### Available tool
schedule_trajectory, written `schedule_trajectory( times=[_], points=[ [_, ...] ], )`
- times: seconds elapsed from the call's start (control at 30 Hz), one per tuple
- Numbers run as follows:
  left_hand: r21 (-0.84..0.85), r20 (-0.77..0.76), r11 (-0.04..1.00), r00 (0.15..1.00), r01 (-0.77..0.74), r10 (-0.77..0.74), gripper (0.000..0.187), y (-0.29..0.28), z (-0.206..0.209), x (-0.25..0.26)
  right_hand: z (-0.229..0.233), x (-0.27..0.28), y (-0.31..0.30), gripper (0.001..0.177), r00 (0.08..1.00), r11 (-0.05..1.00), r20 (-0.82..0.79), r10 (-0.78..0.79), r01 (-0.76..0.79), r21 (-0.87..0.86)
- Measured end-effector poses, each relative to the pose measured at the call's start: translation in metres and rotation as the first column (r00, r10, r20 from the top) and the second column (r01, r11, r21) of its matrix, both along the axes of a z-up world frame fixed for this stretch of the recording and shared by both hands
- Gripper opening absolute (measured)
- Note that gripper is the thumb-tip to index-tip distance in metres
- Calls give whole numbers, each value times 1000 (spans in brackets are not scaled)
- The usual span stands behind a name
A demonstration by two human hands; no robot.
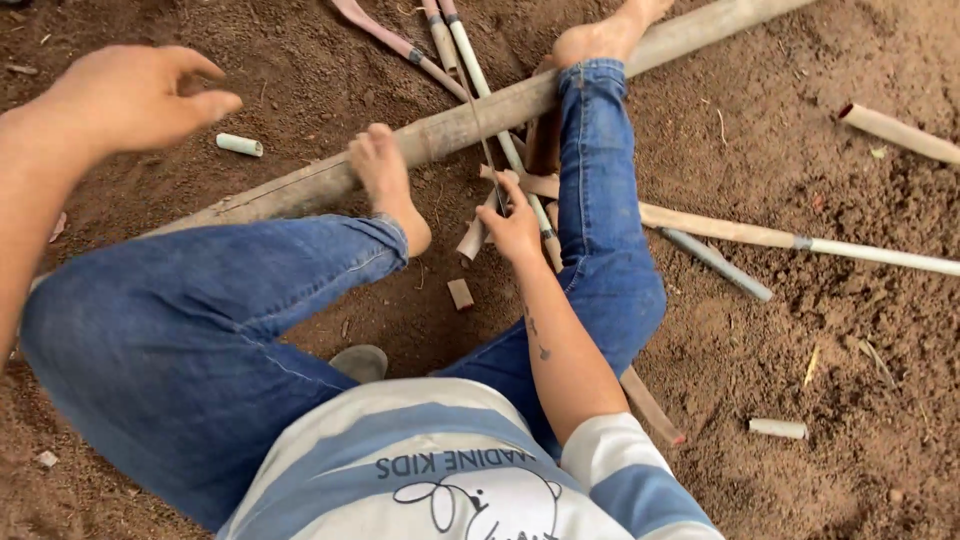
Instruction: The person sits on the ground and uses a hand saw to cut a long bamboo pole that is held in place between their bare feet. The person saws through the pole, creating a cut section, and continues the cutting process.
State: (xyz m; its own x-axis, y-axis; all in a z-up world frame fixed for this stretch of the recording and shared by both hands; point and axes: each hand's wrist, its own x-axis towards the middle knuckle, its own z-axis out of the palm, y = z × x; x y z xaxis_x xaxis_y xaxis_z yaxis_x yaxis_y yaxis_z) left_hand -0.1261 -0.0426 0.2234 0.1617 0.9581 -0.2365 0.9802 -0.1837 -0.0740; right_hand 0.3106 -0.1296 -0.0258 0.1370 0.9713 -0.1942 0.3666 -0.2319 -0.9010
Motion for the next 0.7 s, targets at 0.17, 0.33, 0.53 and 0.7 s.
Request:
schedule_trajectory(
  times=[0.17,0.33,0.53,0.7],
  points=[
    [-109,239,986,959,-128,151,50,2,-44,2,16,-6,-13,74,998,981,2,61,-59,-184],
    [-287,516,944,804,-162,295,58,12,-195,16,29,-6,-2,76,986,926,-57,154,-164,-340],
    [-301,755,873,463,-383,464,30,-9,-295,35,37,-22,1,68,990,887,-22,142,-137,-441],
    [-493,812,773,110,-399,574,49,-19,-266,39,-1,-27,-6,48,962,957,240,128,-57,-283]
  ],
)
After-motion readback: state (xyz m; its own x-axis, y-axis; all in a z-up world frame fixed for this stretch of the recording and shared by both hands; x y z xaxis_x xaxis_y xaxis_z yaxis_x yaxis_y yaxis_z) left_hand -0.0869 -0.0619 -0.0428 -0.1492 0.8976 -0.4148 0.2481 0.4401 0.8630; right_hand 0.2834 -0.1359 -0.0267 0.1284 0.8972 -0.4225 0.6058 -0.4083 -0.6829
